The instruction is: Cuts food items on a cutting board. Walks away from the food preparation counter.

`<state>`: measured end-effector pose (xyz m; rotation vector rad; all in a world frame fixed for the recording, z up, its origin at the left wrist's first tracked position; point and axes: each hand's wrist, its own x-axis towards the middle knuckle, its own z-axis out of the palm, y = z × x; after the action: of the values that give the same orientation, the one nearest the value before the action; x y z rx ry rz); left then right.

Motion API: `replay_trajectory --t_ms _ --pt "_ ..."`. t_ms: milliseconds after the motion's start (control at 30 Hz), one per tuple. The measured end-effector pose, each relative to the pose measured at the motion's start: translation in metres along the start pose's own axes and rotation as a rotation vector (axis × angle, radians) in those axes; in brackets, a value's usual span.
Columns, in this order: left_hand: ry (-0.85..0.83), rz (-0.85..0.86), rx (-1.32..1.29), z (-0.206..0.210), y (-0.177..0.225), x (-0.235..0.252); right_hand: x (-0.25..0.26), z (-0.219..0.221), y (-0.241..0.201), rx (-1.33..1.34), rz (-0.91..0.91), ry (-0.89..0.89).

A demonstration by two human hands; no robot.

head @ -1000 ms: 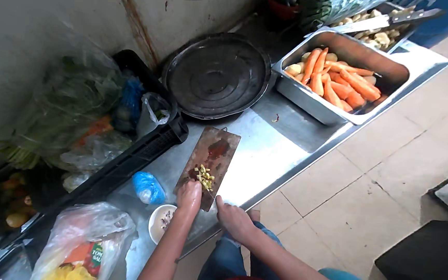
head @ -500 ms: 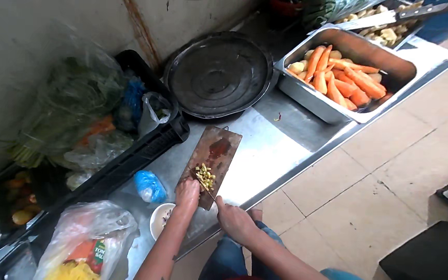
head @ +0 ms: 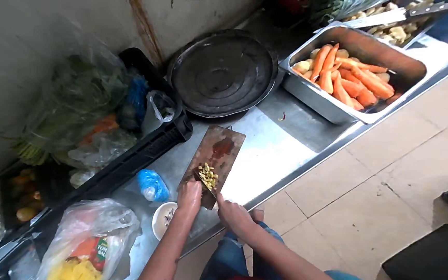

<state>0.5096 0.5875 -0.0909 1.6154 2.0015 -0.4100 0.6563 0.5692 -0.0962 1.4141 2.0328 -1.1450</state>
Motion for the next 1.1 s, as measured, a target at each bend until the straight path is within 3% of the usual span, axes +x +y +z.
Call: replay_trajectory --t_ms 267,500,700,867,1100 --pt "0.000 -0.037 0.042 -0.004 0.002 -0.004 -0.029 -0.006 -0.006 0.000 0.005 -0.057" --pt "0.025 0.014 0.051 0.003 -0.004 -0.004 0.011 -0.005 -0.015 0.045 -0.012 -0.027" --pt "0.193 0.184 -0.025 0.017 -0.023 -0.002 -0.008 0.008 -0.001 0.013 0.014 -0.032" --pt "0.015 0.221 -0.037 0.002 -0.037 -0.007 -0.005 -0.002 0.004 0.025 -0.018 -0.044" --pt "0.038 0.149 0.036 0.011 -0.029 -0.009 -0.024 -0.001 0.002 0.061 -0.044 -0.007"
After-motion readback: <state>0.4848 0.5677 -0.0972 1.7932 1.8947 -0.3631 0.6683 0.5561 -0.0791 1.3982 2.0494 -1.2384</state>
